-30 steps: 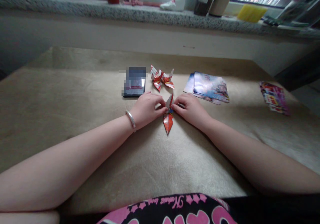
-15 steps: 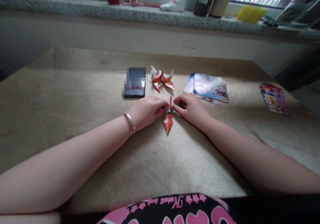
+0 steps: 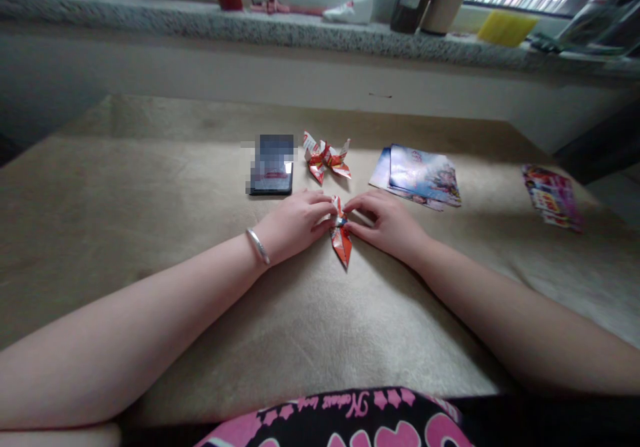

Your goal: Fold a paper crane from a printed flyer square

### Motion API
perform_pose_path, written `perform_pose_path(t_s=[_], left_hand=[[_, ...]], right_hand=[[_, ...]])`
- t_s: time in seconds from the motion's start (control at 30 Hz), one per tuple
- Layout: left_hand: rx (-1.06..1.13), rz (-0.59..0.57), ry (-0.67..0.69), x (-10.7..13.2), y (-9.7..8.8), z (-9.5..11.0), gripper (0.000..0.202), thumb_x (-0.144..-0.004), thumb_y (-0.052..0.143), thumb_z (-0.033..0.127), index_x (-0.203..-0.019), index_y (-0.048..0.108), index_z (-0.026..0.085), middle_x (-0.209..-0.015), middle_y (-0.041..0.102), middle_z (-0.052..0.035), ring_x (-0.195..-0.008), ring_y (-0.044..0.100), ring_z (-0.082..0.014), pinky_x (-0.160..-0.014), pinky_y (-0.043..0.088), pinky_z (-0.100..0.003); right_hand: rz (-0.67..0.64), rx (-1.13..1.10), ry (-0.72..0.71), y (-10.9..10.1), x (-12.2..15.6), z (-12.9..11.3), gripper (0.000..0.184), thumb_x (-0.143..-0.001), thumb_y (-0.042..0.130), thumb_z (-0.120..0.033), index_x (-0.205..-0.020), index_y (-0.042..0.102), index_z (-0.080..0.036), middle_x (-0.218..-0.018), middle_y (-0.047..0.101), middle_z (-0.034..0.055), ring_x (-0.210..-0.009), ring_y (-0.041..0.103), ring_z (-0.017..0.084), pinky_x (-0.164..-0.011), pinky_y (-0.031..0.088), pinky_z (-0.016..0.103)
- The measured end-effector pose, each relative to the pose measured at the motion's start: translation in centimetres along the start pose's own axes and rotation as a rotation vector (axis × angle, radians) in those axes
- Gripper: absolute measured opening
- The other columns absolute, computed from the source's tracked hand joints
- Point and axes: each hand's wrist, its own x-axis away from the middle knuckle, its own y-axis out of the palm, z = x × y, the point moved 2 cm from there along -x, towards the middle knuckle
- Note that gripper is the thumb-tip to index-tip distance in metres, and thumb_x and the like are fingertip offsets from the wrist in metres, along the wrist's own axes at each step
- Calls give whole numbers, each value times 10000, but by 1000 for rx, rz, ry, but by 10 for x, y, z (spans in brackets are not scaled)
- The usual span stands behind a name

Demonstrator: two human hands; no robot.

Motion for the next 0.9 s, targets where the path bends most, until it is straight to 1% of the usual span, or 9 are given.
perform_pose_path(t_s=[0.1, 0.2, 0.27, 0.33, 0.43, 0.5, 0.63, 0.77, 0.9], left_hand=[[-10, -15, -59, 1, 0, 0, 160, -874, 547, 243, -1000, 620, 175, -1063, 662, -75, -1138, 548, -258, -980, 419, -442], [127, 4, -175, 2, 1, -2, 303, -840, 597, 280, -1107, 530, 155, -1079, 645, -101, -1033, 602, -212, -882, 480, -338], [209, 39, -220, 2, 1, -4, 404, -830, 612, 293, -1181, 469, 154, -1123, 633, -106, -1015, 610, -194, -859, 486, -314], [234, 29, -190, 2, 1, -5, 351, -839, 597, 281, -1157, 498, 171, -1117, 637, -86, -1005, 606, -182, -864, 479, -314], [201, -10, -70, 0, 0, -3, 114, -864, 553, 247, -942, 605, 182, -1040, 649, -52, -976, 593, -168, -884, 462, -315], [158, 5, -11, -1, -1, -2, 106, -869, 542, 237, -838, 621, 172, -983, 649, -50, -933, 589, -161, -864, 460, -306], [19, 29, 30, -2, -2, 0, 117, -857, 551, 230, -806, 638, 169, -901, 655, -50, -830, 581, -153, -805, 458, -294], [-75, -6, 78, -2, -3, 5, 137, -866, 533, 237, -842, 657, 185, -921, 670, -48, -873, 580, -164, -864, 442, -314], [-86, -16, 107, -2, -2, 7, 195, -890, 514, 299, -833, 669, 195, -901, 674, -44, -872, 578, -168, -851, 441, -315]], right_hand=[[16, -32, 48, 1, 0, 0, 135, -791, 651, -276, -914, 644, -220, -877, 667, 45, -829, 579, 192, -773, 442, 344], [56, -171, 152, 3, 1, 4, 239, -758, 675, -277, -980, 618, -209, -924, 660, 54, -809, 589, 181, -712, 466, 322], [76, -246, 175, 3, 2, 5, 312, -740, 685, -266, -1032, 591, -210, -976, 657, 57, -858, 602, 183, -723, 477, 317], [58, -208, 114, 3, 2, 6, 274, -747, 681, -264, -1005, 599, -222, -969, 665, 48, -884, 601, 188, -768, 475, 337], [12, -57, -72, 0, 3, 2, 81, -787, 645, -251, -863, 623, -233, -948, 685, 35, -912, 590, 197, -856, 448, 377], [-3, 39, -152, -1, 3, -2, 26, -814, 607, -239, -832, 624, -231, -966, 692, 40, -949, 579, 206, -884, 436, 383], [-12, 207, -213, -3, 5, -10, 110, -845, 532, -225, -852, 640, -212, -974, 691, 62, -969, 560, 224, -879, 431, 376], [-39, 298, -259, -3, 6, -16, 185, -856, 479, -204, -887, 662, -209, -947, 681, 68, -939, 536, 231, -839, 422, 371], [-71, 356, -250, -4, 5, -17, 190, -836, 489, -200, -851, 678, -219, -834, 652, 64, -810, 500, 216, -733, 398, 342]])
